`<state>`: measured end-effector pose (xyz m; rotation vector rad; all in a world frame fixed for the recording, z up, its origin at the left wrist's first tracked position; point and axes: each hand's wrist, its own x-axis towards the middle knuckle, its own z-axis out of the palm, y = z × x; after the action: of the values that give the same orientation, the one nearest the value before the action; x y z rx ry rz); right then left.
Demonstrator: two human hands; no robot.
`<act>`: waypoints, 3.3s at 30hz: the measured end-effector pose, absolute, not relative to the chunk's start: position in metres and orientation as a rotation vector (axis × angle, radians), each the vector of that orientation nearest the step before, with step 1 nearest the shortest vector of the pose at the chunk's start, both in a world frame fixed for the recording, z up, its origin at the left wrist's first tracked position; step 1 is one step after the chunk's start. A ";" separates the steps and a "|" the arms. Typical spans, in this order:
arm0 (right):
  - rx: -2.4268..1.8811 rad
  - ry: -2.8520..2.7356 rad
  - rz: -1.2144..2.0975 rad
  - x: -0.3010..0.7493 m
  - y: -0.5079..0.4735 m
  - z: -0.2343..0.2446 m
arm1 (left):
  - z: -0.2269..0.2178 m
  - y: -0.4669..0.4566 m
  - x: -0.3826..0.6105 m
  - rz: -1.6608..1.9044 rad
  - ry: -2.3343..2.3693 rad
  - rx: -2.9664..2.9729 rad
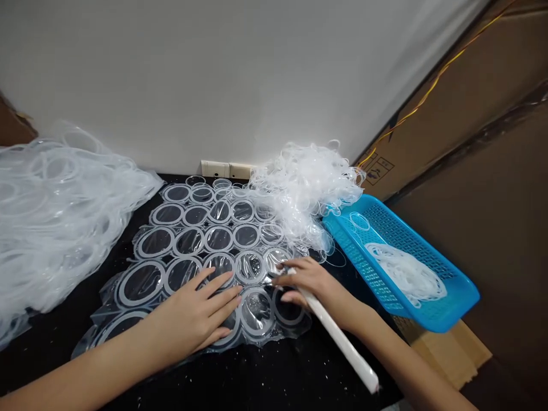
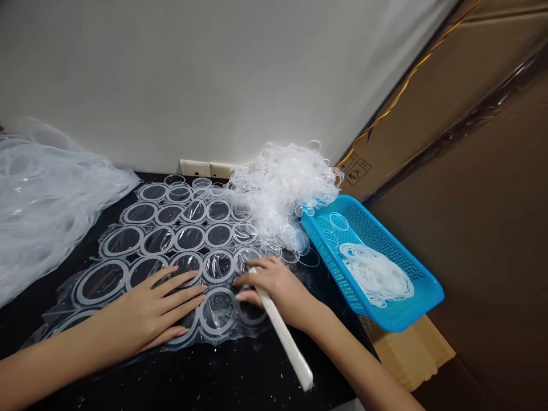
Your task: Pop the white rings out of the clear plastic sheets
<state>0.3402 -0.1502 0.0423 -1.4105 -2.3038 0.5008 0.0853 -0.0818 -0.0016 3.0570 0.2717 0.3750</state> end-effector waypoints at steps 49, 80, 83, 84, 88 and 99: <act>-1.439 -1.935 0.964 0.318 -0.146 0.030 | 0.002 -0.144 0.101 0.433 0.789 3.174; -1.294 -2.154 0.558 0.326 -0.149 0.036 | 0.021 -0.108 0.106 0.424 0.812 2.966; -1.327 -2.119 0.621 0.327 -0.150 0.040 | 0.045 -0.084 0.108 0.126 0.827 2.521; -1.344 -2.096 0.647 0.328 -0.150 0.041 | 0.052 -0.075 0.109 0.058 0.837 2.373; -1.432 -1.960 0.637 0.334 -0.148 0.042 | 0.073 -0.042 0.115 -0.153 0.754 2.029; -1.473 -1.949 0.502 0.340 -0.139 0.031 | 0.066 -0.027 0.126 -0.301 0.726 1.995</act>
<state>0.3400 -0.1387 0.0306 -1.4735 -1.9491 0.5015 0.1259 -0.0267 0.0664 1.9951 0.7262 -0.3011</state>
